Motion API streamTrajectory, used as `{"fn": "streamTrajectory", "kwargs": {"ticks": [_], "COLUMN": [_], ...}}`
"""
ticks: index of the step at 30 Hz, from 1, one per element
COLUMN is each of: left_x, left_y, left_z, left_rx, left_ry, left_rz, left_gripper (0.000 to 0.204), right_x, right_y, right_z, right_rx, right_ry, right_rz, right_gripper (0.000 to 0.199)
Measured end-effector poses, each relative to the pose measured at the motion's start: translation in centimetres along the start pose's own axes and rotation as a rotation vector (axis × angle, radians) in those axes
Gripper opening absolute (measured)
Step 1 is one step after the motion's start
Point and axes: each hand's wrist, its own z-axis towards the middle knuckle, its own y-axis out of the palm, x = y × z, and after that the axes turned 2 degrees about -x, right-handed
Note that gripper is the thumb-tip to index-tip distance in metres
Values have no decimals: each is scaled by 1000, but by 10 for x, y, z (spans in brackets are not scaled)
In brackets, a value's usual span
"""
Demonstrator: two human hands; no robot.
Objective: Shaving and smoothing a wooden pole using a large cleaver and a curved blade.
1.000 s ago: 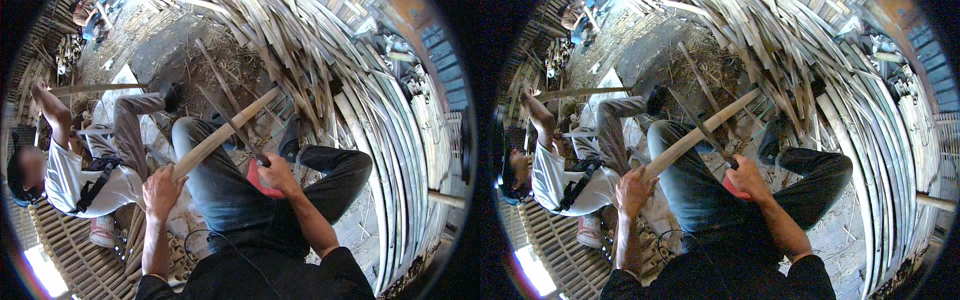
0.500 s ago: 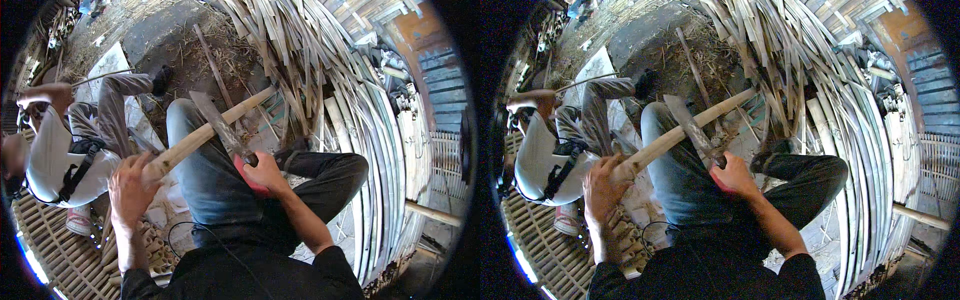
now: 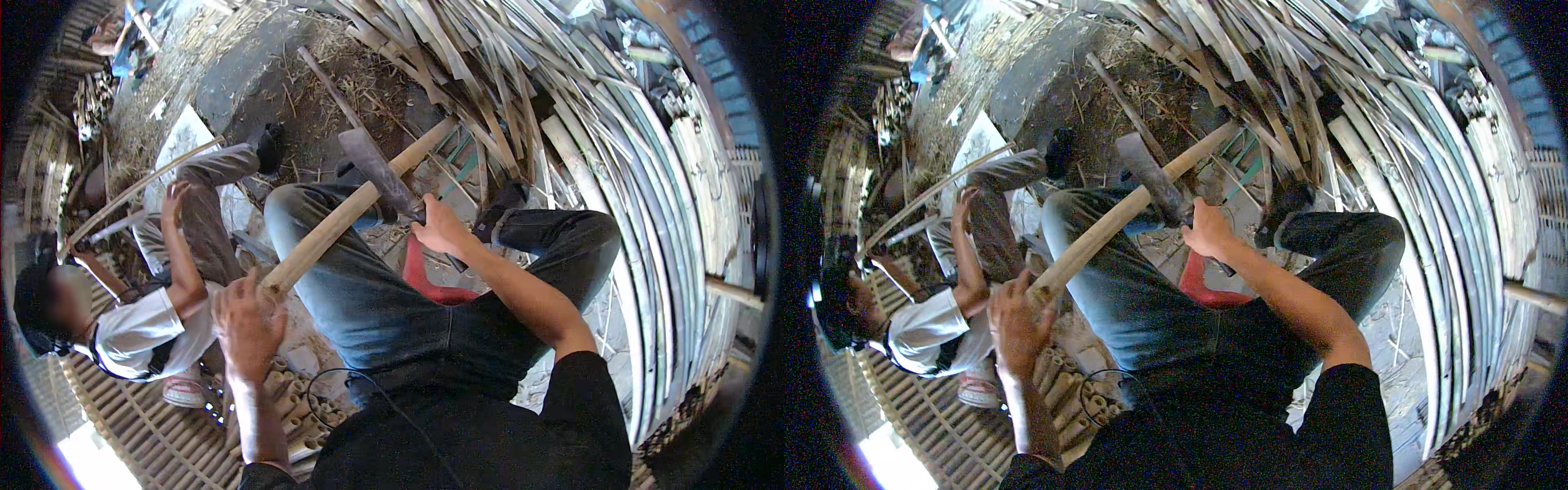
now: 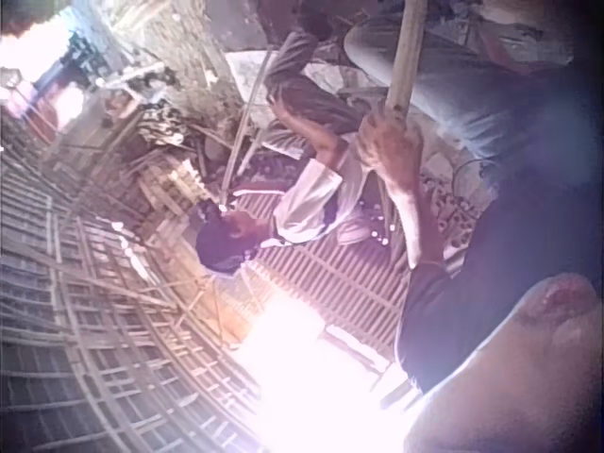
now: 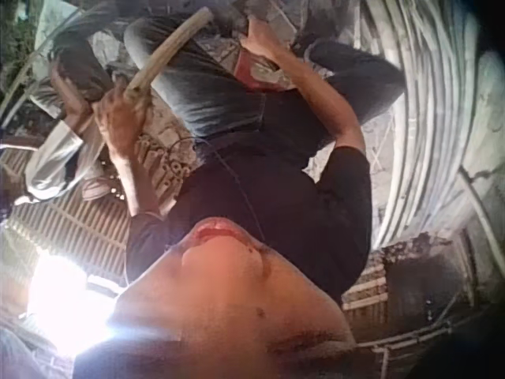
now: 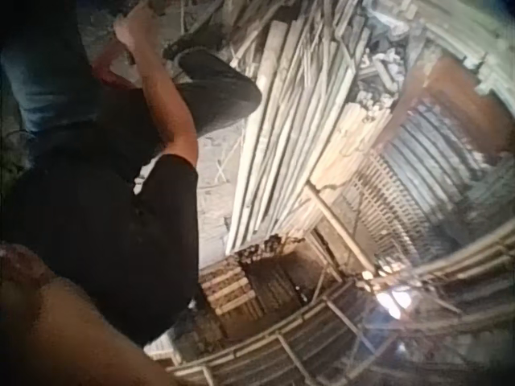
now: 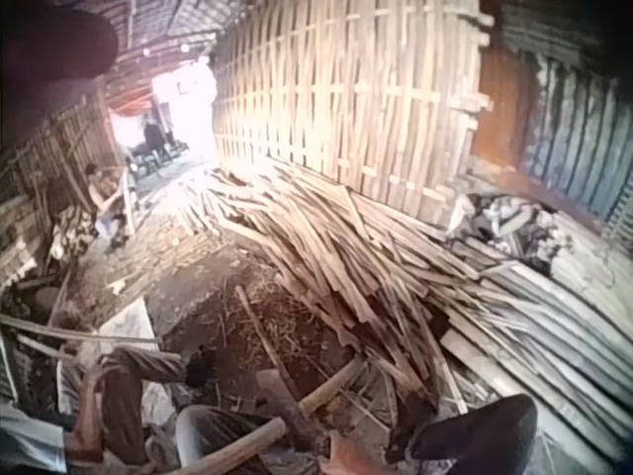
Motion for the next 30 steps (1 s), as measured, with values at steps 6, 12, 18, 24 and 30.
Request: {"fn": "streamTrajectory", "kwargs": {"ticks": [6,12,18,24,30], "left_x": [23,30,19,12,1], "left_y": [46,57,69,76,82], "left_z": [32,35,40,42,43], "left_rx": [-73,-65,-21,-46,-52], "left_ry": [-55,-96,-13,-27,-40], "left_rz": [-65,38,90,68,55], "left_gripper": [68,65,67,66,63], "right_x": [37,62,114,71,73], "right_y": [5,11,38,46,51], "right_z": [8,50,78,44,77], "right_rx": [68,93,227,-17,79], "right_ry": [-29,132,284,84,131], "right_rz": [-110,182,127,300,47], "right_gripper": [54,75,71,70,74]}}
